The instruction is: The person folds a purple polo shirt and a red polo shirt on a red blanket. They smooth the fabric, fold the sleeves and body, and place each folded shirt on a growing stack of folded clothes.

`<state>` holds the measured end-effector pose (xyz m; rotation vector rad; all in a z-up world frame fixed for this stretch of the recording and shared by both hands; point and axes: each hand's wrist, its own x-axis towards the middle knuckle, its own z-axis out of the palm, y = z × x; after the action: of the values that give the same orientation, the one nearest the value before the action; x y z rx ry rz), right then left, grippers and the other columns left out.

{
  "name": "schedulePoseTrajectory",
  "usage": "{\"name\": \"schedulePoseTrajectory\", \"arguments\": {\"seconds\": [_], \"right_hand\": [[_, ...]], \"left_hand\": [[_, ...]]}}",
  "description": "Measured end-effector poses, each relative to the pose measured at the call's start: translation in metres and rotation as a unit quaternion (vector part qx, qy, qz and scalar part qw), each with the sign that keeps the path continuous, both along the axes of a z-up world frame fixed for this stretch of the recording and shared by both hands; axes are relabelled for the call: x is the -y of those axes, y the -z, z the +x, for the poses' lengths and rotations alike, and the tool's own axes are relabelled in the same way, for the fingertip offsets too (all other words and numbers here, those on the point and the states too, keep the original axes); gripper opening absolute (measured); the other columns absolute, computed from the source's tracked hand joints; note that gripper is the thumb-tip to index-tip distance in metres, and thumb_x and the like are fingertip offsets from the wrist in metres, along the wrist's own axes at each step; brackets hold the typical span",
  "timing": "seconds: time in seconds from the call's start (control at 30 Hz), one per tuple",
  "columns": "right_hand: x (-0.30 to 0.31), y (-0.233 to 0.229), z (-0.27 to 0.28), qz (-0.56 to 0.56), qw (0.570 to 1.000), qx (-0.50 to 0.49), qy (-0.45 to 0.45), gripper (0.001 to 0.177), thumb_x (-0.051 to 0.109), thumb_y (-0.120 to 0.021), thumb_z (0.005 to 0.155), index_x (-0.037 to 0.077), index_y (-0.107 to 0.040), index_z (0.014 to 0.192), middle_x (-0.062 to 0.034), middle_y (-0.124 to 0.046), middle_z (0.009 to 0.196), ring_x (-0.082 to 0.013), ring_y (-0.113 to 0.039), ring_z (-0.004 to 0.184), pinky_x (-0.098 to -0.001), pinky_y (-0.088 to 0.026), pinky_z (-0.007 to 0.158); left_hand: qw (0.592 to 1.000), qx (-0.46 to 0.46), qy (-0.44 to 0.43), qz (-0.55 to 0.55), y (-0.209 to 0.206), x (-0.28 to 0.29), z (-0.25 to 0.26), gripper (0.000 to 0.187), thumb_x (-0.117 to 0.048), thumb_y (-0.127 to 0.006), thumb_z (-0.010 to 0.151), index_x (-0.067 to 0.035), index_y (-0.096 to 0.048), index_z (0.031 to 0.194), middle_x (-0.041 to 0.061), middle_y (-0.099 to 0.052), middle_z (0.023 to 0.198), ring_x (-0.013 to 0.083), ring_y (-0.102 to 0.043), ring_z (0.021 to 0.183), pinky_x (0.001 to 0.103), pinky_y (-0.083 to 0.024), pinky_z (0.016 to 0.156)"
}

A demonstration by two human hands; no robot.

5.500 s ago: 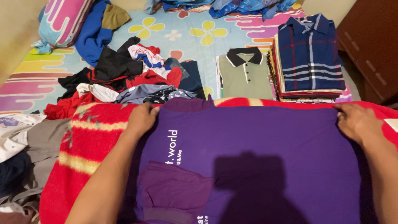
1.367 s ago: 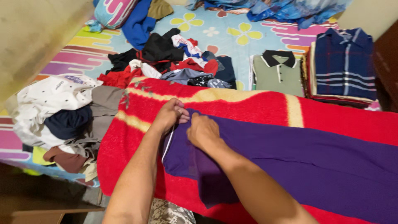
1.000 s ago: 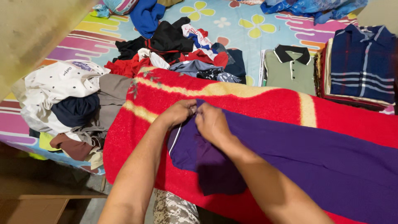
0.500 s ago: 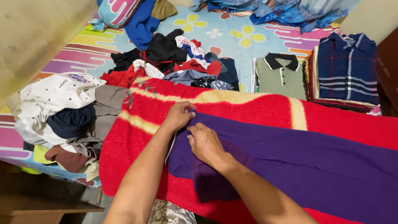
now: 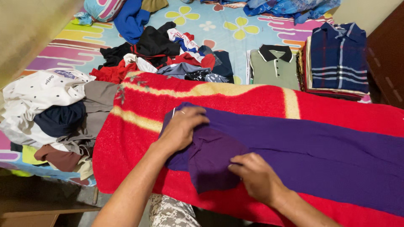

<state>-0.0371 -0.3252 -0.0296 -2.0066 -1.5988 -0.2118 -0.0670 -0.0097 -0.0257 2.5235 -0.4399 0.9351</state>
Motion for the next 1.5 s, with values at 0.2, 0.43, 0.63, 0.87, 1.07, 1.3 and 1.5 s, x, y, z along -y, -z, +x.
{"name": "schedulePoseTrajectory", "arguments": {"seconds": [0.2, 0.43, 0.63, 0.87, 1.07, 1.3, 1.5], "right_hand": [[-0.003, 0.002, -0.021, -0.060, 0.994, 0.078, -0.045, 0.039, 0.005, -0.065, 0.076, 0.006, -0.072, 0.114, -0.0110, -0.062, 0.130, -0.0307, -0.058, 0.118, -0.0455, -0.046, 0.094], [0.001, 0.003, -0.031, -0.033, 0.994, 0.089, -0.057, 0.049, 0.005, -0.064, 0.078, 0.005, -0.065, 0.127, -0.0153, -0.061, 0.131, -0.0336, -0.057, 0.120, -0.0454, -0.046, 0.097], [-0.001, 0.007, -0.030, -0.022, 0.996, 0.052, -0.076, 0.044, 0.003, -0.066, 0.077, 0.002, -0.065, 0.120, -0.0147, -0.064, 0.121, -0.0336, -0.060, 0.109, -0.0463, -0.048, 0.092], [0.006, 0.002, -0.027, 0.009, 0.996, -0.002, -0.091, 0.039, 0.000, -0.063, 0.077, -0.001, -0.068, 0.115, -0.0158, -0.067, 0.114, -0.0338, -0.064, 0.103, -0.0426, -0.054, 0.089], [-0.004, -0.009, 0.008, 0.007, 0.983, -0.173, -0.063, 0.033, -0.002, -0.058, 0.078, -0.004, -0.070, 0.109, -0.0142, -0.073, 0.101, -0.0268, -0.072, 0.094, -0.0377, -0.059, 0.085], [-0.032, 0.008, 0.085, 0.142, 0.719, -0.672, 0.105, 0.030, 0.022, -0.062, 0.100, -0.002, -0.071, 0.116, -0.0038, -0.064, 0.098, -0.0145, -0.054, 0.084, -0.0339, -0.053, 0.073], [-0.038, 0.018, 0.081, 0.132, 0.765, -0.616, 0.136, 0.052, 0.020, -0.069, 0.093, 0.001, -0.054, 0.140, 0.0007, -0.070, 0.113, -0.0038, -0.065, 0.104, -0.0217, -0.050, 0.094]], "left_hand": [[0.975, -0.184, -0.103, 0.063, -0.004, -0.013, -0.017, 0.017, 0.006, -0.064, 0.072, -0.004, -0.072, 0.084, 0.014, -0.071, 0.096, 0.0370, -0.067, 0.100, 0.048, -0.052, 0.088], [0.997, -0.066, 0.027, 0.034, -0.020, 0.001, -0.060, 0.050, 0.009, -0.057, 0.064, 0.003, -0.073, 0.111, 0.023, -0.064, 0.129, 0.0415, -0.057, 0.120, 0.050, -0.047, 0.097], [0.978, -0.185, 0.000, 0.096, -0.026, 0.025, -0.080, 0.031, 0.004, -0.062, 0.080, -0.008, -0.072, 0.106, 0.014, -0.063, 0.135, 0.0329, -0.057, 0.132, 0.046, -0.042, 0.108], [0.959, -0.224, -0.072, 0.155, -0.035, 0.030, -0.098, 0.038, -0.012, -0.073, 0.076, -0.008, -0.070, 0.114, 0.018, -0.049, 0.148, 0.0382, -0.041, 0.141, 0.057, -0.033, 0.111], [0.954, -0.252, 0.082, 0.141, -0.025, 0.047, -0.108, 0.049, -0.015, -0.076, 0.070, -0.012, -0.071, 0.119, 0.013, -0.051, 0.152, 0.0361, -0.034, 0.149, 0.059, -0.023, 0.115], [0.896, -0.321, 0.062, -0.301, 0.016, 0.041, -0.072, 0.028, -0.018, -0.063, 0.098, -0.007, -0.068, 0.122, 0.008, -0.073, 0.126, 0.0227, -0.062, 0.124, 0.039, -0.043, 0.111], [0.734, -0.361, 0.054, -0.573, 0.018, 0.031, -0.038, 0.033, -0.015, -0.061, 0.098, 0.003, -0.064, 0.126, 0.008, -0.074, 0.117, 0.0141, -0.067, 0.105, 0.029, -0.052, 0.097]]}}
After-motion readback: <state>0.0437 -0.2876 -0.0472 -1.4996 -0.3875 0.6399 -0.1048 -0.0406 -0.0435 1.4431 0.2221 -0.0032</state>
